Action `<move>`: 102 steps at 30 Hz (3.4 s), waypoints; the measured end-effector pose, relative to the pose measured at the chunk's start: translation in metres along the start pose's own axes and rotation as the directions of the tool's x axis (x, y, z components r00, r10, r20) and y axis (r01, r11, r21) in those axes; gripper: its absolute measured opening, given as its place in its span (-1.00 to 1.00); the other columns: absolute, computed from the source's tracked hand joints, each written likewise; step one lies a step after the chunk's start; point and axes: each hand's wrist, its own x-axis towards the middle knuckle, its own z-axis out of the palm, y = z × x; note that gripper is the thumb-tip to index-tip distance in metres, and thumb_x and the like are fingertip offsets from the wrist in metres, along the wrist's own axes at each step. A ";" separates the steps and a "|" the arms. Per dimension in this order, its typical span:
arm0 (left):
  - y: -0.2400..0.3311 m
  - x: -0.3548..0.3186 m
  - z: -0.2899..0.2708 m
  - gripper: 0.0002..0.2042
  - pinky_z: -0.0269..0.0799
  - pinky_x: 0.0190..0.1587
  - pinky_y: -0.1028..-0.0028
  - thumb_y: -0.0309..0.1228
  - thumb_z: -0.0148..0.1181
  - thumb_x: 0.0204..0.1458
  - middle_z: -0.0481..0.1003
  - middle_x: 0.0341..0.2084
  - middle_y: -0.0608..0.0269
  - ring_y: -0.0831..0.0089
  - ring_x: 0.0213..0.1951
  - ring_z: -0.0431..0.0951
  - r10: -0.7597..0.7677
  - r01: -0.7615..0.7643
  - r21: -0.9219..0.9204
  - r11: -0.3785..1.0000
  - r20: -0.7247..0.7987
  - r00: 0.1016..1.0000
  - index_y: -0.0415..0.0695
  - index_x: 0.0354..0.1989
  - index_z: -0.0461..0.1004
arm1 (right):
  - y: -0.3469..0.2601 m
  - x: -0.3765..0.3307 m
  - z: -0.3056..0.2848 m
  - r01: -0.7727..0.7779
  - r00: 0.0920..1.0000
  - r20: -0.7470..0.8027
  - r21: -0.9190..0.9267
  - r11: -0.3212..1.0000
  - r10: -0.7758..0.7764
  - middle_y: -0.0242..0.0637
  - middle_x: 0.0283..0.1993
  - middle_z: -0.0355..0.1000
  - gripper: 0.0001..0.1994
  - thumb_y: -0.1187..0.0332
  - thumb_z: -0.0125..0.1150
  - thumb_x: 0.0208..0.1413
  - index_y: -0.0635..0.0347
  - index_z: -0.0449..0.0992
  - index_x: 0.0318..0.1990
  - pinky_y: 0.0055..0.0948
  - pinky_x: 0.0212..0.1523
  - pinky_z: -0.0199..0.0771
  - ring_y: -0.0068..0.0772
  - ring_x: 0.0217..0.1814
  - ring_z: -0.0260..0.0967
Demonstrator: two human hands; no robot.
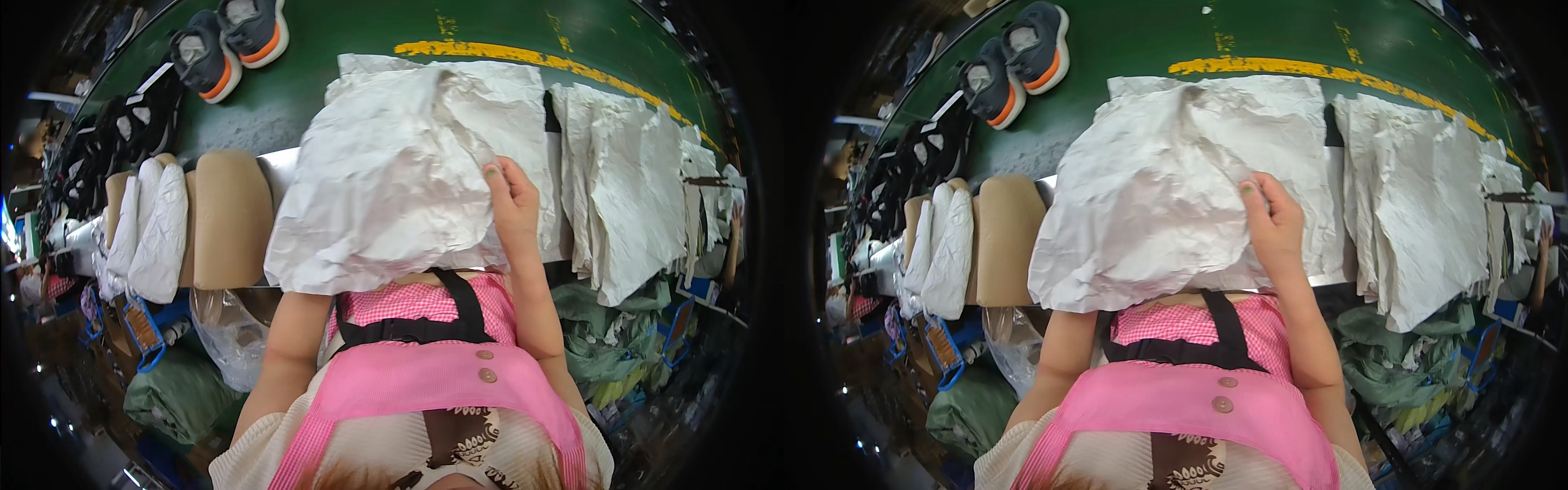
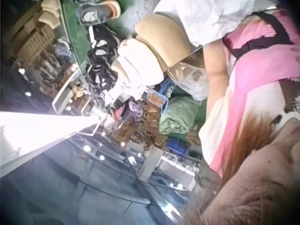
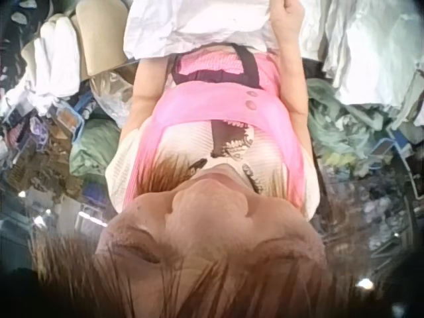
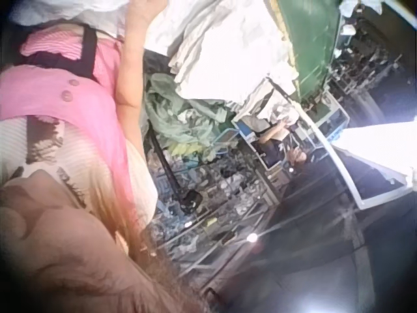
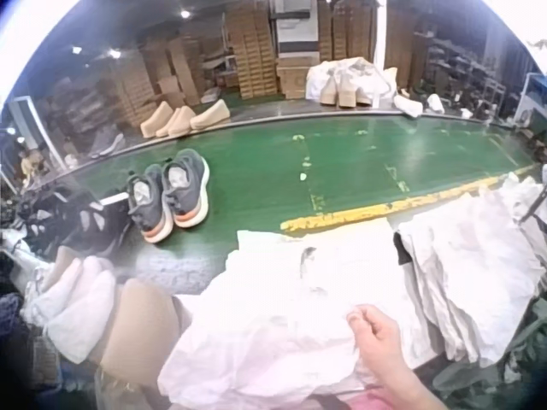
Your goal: The person repeatedly picks up crumpled white paper sheets from a pile, unfolds them, smooths them flat on a metal table, and stacks them. The person handles the paper by hand without using tools.
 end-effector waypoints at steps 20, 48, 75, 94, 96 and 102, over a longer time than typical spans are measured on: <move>0.031 0.034 -0.031 -0.76 0.41 -0.11 0.62 -0.41 0.23 0.21 0.59 -0.19 0.37 0.68 -0.21 0.50 -0.231 0.010 -0.569 0.822 -0.317 0.920 -0.27 -0.02 0.54 | 0.034 -0.012 -0.080 0.035 0.934 -0.346 -0.152 0.988 -0.087 -0.41 -0.11 0.53 -0.75 0.43 0.14 0.31 0.35 0.56 0.05 -0.69 -0.07 0.34 -0.71 -0.13 0.38; 0.007 0.092 -0.006 -0.17 0.38 0.04 0.46 -0.71 -0.11 0.02 0.16 0.42 0.17 0.28 -0.05 0.54 0.066 -0.126 0.226 0.966 0.256 0.964 0.27 0.50 -0.04 | 0.026 -0.012 -0.085 0.078 0.945 -0.213 -0.588 0.805 -0.247 -0.16 -0.17 0.57 -0.79 0.37 0.14 0.22 0.17 0.59 -0.05 -0.36 -0.20 0.48 -0.25 -0.24 0.52; 0.013 0.014 -0.043 -0.20 0.47 0.00 0.31 -0.80 -0.25 -0.04 0.24 0.36 0.10 0.07 0.19 0.46 0.243 -0.017 0.651 0.758 -0.258 0.935 0.00 0.48 0.02 | 0.040 0.079 -0.002 -0.042 0.996 -0.088 -0.193 0.980 0.025 -0.40 -0.43 0.51 -0.80 0.33 0.20 0.22 0.26 0.61 -0.14 -0.52 -0.34 0.36 -0.64 -0.42 0.30; 0.043 0.047 -0.017 -0.42 0.17 0.34 0.18 -0.62 -0.01 0.10 0.24 0.33 0.04 0.07 0.29 0.31 0.399 -0.369 0.734 0.570 0.145 0.906 -0.22 0.37 0.18 | 0.002 0.065 0.056 0.639 0.736 0.320 -0.620 0.455 -0.597 -0.20 0.25 0.37 -0.57 0.29 0.23 0.12 0.07 0.44 0.16 -0.13 0.29 0.24 -0.13 0.33 0.26; 0.010 0.059 0.022 -0.41 -0.09 0.45 0.08 -0.40 0.06 0.15 0.17 0.39 0.08 0.12 0.42 0.12 0.331 -0.403 0.768 0.499 0.261 0.907 -0.16 0.39 0.17 | 0.025 0.062 0.075 0.649 0.746 0.428 -0.639 0.413 -0.510 -0.20 0.33 0.30 -0.49 0.21 0.21 0.14 0.07 0.37 0.26 -0.09 0.40 0.08 -0.15 0.44 0.14; -0.049 0.053 0.030 -0.39 -0.06 0.43 0.11 -0.20 0.02 0.22 0.17 0.39 0.08 0.15 0.40 0.14 0.244 -0.326 0.750 0.575 0.224 0.944 -0.17 0.41 0.12 | 0.085 0.083 0.009 0.450 0.877 0.341 -0.829 0.332 -0.339 -0.20 0.42 0.21 -0.43 0.05 0.08 0.25 0.14 0.29 0.34 0.03 0.47 -0.12 -0.14 0.51 0.04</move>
